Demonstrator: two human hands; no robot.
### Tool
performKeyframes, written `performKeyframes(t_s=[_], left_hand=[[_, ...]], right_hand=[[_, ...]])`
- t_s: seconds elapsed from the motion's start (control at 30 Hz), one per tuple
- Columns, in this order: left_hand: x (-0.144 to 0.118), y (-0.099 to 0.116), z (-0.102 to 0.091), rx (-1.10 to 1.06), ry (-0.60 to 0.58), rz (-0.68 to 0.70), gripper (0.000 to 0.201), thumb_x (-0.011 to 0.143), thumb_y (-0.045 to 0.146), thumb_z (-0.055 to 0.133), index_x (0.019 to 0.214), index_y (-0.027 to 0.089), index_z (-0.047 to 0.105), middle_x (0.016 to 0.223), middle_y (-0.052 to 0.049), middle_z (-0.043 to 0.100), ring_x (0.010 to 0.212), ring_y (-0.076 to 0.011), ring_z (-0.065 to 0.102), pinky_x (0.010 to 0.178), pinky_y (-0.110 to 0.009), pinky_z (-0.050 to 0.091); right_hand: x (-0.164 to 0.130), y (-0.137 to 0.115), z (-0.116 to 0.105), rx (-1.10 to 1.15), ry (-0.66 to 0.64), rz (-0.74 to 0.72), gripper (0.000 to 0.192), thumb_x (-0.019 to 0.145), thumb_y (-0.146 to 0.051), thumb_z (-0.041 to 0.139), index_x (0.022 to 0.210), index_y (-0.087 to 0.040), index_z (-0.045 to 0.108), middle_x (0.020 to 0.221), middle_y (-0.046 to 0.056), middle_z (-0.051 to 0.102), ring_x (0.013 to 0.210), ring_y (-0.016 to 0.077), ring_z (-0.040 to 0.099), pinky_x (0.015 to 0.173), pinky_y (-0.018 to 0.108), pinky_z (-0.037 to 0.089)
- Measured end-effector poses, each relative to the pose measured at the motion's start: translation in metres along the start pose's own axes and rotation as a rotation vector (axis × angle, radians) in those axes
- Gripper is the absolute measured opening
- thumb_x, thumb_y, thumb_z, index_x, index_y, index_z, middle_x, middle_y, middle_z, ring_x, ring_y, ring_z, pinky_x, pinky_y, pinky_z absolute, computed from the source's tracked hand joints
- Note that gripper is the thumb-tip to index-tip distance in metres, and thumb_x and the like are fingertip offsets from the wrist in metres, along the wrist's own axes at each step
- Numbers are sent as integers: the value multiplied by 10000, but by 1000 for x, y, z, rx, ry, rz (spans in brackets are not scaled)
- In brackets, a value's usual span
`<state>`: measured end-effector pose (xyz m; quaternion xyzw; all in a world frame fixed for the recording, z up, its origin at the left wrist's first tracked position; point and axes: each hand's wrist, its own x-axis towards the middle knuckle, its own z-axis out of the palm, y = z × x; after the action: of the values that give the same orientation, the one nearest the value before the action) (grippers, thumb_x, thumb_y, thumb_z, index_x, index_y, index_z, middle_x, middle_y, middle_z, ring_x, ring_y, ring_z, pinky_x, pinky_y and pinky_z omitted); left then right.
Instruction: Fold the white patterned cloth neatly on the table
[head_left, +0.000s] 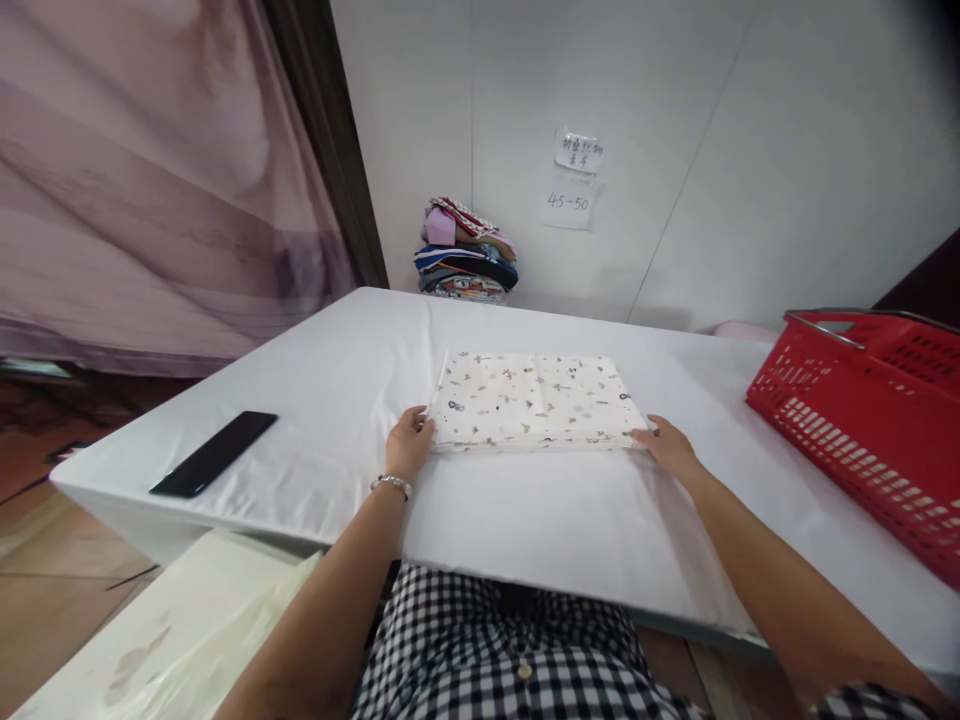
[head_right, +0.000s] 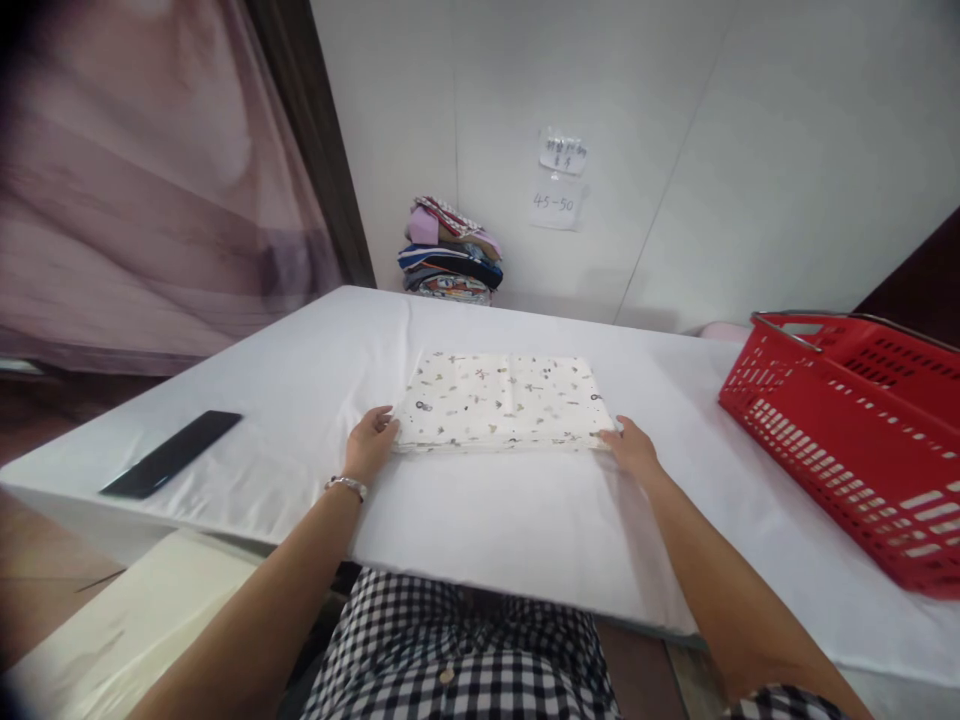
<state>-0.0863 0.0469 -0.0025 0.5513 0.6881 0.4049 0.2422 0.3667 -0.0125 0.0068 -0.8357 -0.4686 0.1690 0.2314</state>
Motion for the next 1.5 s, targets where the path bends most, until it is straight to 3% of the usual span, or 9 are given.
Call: performKeyframes(t_s=[0.1, 0.23, 0.33, 0.43, 0.63, 0.8, 1.03, 1.27, 1.5], left_hand=[[0, -1, 0, -11, 15, 2, 381, 740, 278, 521, 1117, 229, 542, 933, -9, 663, 755, -128, 610, 691, -236, 466], [-2, -2, 0, 14, 0, 21, 392, 750, 286, 503, 1138, 235, 521, 939, -5, 654, 733, -126, 603, 673, -235, 461], [-4, 0, -1, 50, -24, 8, 382, 752, 292, 496, 1127, 229, 528, 960, -13, 650, 754, -135, 603, 682, -241, 459], [0, 5, -4, 86, -46, -39, 400, 747, 299, 504, 1138, 219, 524, 985, -27, 654, 812, -155, 610, 717, -253, 459], [25, 31, -8, 220, -217, -215, 631, 732, 443, 547, 1287, 174, 412, 1115, -108, 626, 928, -242, 616, 736, -311, 464], [58, 46, 8, 223, -199, -273, 671, 713, 452, 583, 1283, 133, 428, 1245, -157, 545, 1095, -286, 544, 804, -323, 452], [110, 59, 34, 182, -186, -312, 548, 673, 442, 618, 1103, 105, 575, 1110, -183, 619, 970, -306, 612, 713, -330, 471], [156, 67, 62, 217, -164, -347, 500, 630, 534, 635, 924, 129, 638, 900, -181, 671, 800, -354, 636, 602, -406, 474], [173, 59, 77, 237, -56, -235, 558, 734, 467, 579, 1153, 101, 538, 1125, -163, 610, 1047, -286, 568, 840, -353, 454]], right_hand=[[3, 0, -1, 24, 18, -48, 498, 723, -341, 528, 1202, -205, 523, 862, 32, 640, 750, 189, 593, 637, 271, 443], [2, 2, 2, -40, 17, -45, 481, 733, -378, 505, 1186, -218, 531, 869, 41, 647, 752, 205, 600, 614, 284, 438], [5, 0, 2, -148, -80, -19, 490, 733, -393, 514, 1196, -235, 529, 973, 63, 654, 826, 234, 614, 677, 317, 452], [16, -4, 0, -210, -116, -11, 619, 739, -424, 523, 1311, -205, 429, 1142, 102, 607, 1001, 276, 581, 793, 353, 450], [53, -20, 1, -173, -117, 11, 683, 755, -452, 537, 1353, -164, 377, 1310, 135, 491, 1189, 304, 463, 946, 383, 388], [83, -44, 8, -17, -113, 63, 646, 743, -404, 570, 1324, -164, 419, 1286, 145, 512, 1160, 294, 493, 910, 361, 424], [124, -66, 19, 18, -101, 45, 663, 738, -388, 570, 1330, -140, 401, 1162, 162, 595, 949, 281, 612, 787, 353, 479], [166, -73, 37, -18, -47, 2, 645, 740, -433, 567, 1308, -164, 422, 1261, 153, 522, 1132, 311, 501, 884, 358, 428], [172, -64, 43, -88, 44, -55, 564, 829, -504, 429, 1304, -200, 424, 1260, 120, 525, 1140, 274, 481, 912, 349, 388]])
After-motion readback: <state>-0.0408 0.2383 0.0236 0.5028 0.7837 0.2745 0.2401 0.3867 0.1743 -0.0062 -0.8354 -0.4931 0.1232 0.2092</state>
